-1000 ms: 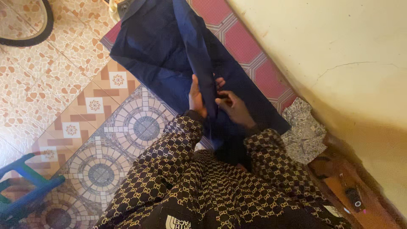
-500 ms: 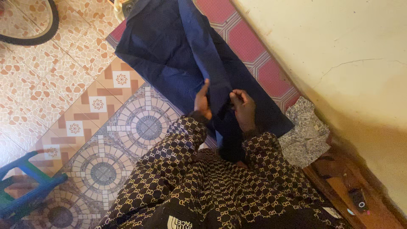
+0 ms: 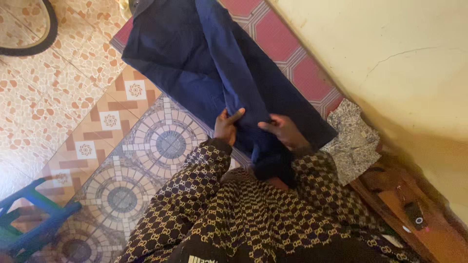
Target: The person picks up a shirt and a pair of trousers, spreads the trousers flat on a surface, folds them by hand, and then places the folded clothes into a storage bin.
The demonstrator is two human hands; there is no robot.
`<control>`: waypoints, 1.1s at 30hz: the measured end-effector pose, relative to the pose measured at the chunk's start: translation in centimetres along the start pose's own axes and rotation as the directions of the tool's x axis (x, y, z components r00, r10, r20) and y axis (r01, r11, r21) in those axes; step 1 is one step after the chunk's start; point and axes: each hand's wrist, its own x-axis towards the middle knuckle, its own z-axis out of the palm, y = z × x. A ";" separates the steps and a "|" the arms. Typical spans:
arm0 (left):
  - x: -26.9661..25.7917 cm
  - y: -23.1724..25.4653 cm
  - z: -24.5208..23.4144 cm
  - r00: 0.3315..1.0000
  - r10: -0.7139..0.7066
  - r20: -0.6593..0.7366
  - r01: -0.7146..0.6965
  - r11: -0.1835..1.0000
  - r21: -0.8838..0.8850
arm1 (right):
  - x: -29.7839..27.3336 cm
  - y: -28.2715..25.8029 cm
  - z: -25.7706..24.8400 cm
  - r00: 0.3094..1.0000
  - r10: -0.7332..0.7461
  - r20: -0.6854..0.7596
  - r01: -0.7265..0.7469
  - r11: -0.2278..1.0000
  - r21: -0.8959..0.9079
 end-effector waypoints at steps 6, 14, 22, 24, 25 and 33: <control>0.3 -0.8 1.2 0.997 -0.024 0.067 0.028 0.997 -0.067 | 0.5 1.4 -4.2 0.925 -0.301 -0.230 0.366 0.866 0.339; -2.8 -3.2 3.3 0.955 -0.158 0.249 0.105 0.971 0.214 | -4.2 -5.2 -3.0 0.950 -0.219 -0.224 0.258 0.952 0.165; -2.7 -2.7 2.8 0.926 -0.050 0.374 0.129 0.973 -0.190 | -1.6 -3.6 -5.0 0.968 -0.229 -0.103 0.197 0.947 -0.256; -2.7 -1.7 3.5 0.939 -0.067 0.337 0.173 0.940 -0.294 | -1.9 -4.4 -5.3 0.943 -0.330 -0.037 0.310 0.914 -0.261; -3.4 -1.6 3.7 0.944 -0.066 0.322 0.169 0.938 -0.303 | -2.7 -4.5 -5.0 0.913 -0.407 0.012 0.397 0.883 -0.252; -7.2 -5.9 7.3 0.989 -0.099 0.114 0.039 0.898 0.438 | -3.9 -6.8 -3.8 0.736 -0.631 -0.244 0.407 0.701 -0.585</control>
